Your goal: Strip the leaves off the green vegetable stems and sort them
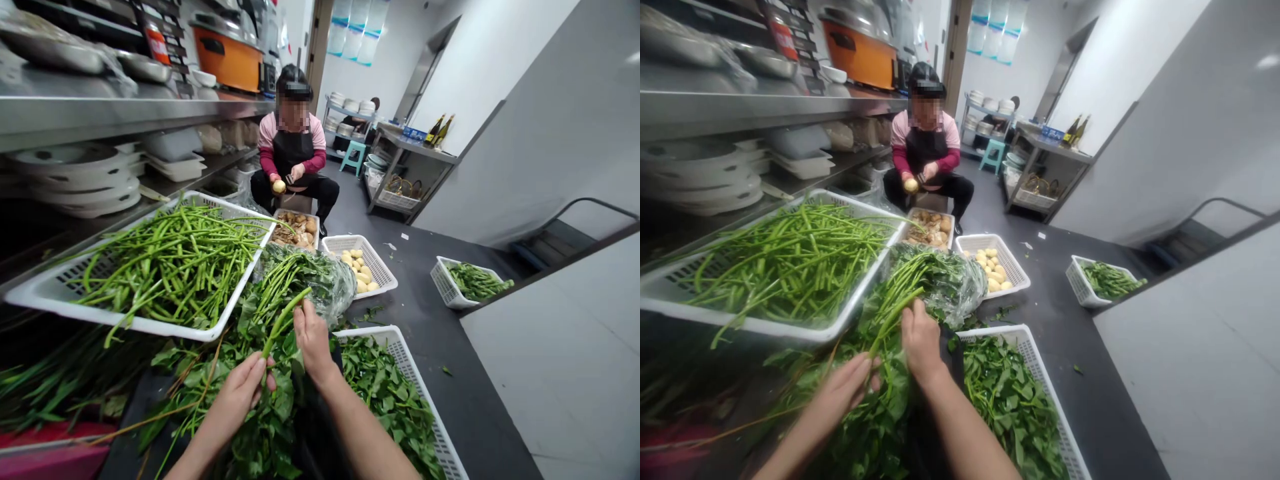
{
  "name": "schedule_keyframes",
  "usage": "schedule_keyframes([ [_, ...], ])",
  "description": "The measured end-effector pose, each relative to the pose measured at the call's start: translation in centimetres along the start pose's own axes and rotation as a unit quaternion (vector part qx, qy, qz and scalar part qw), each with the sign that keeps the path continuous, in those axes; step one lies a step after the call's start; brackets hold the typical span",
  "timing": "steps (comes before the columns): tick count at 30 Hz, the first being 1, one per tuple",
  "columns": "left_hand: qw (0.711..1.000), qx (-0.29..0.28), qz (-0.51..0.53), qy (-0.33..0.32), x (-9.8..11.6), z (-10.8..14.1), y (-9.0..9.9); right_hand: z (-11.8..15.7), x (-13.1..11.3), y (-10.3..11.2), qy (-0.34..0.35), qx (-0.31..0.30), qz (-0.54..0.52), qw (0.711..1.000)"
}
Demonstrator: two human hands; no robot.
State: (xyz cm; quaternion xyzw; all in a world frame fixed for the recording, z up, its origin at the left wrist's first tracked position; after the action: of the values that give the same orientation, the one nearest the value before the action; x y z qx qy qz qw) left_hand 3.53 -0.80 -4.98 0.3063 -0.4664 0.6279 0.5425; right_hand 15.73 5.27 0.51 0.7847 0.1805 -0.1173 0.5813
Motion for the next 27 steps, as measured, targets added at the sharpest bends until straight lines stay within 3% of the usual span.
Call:
schedule_keyframes([
  [4, 1.0, -0.009, -0.008, 0.002, -1.8, -0.2, -0.6, 1.6, -2.3, -1.9, 0.064, -0.026, -0.037, 0.997],
  [6, 0.998, -0.019, -0.061, -0.019, -1.6, -0.4, -0.1, 1.5, -2.3, -2.3, 0.057, -0.049, -0.053, 0.996],
  [8, 0.989, -0.001, -0.129, -0.07, 0.4, -0.8, 1.2, 0.9, -1.6, -2.0, 0.033, -0.06, -0.079, 0.995],
  [11, 0.965, 0.063, -0.186, -0.172, 6.1, -1.2, 2.9, -0.4, -1.4, -0.7, 0.057, -0.078, -0.111, 0.989],
  [15, 0.943, 0.025, -0.208, -0.258, 12.0, -1.8, 0.5, -1.4, -2.6, 1.2, 0.122, -0.105, -0.09, 0.983],
  [17, 0.944, 0.019, -0.197, -0.265, 13.1, -2.0, -1.0, -1.6, -3.4, 2.1, 0.145, -0.086, -0.04, 0.985],
  [20, 0.95, 0.045, -0.161, -0.264, 13.7, -2.5, -1.7, -0.9, -4.3, 2.5, 0.152, -0.028, 0.022, 0.988],
  [23, 0.955, 0.095, -0.088, -0.267, 14.5, -3.0, -0.6, 1.1, -5.2, 0.6, 0.158, -0.015, 0.011, 0.987],
  [27, 0.96, 0.112, -0.012, -0.257, 15.6, -3.9, 0.8, 2.1, -4.3, -1.6, 0.104, -0.07, -0.104, 0.987],
])
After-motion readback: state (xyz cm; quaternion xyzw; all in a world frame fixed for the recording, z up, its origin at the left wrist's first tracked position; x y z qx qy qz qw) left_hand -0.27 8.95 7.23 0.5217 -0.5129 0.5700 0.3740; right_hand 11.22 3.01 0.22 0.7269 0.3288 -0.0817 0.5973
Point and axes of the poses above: each hand's wrist, its own z-axis away from the middle knuckle, its own y-axis out of the back of the hand, x = y × z, the point moved 8 cm from there along -z, towards the middle knuckle, and after that the axes turned 15 degrees about z, right-handed, at the moved point
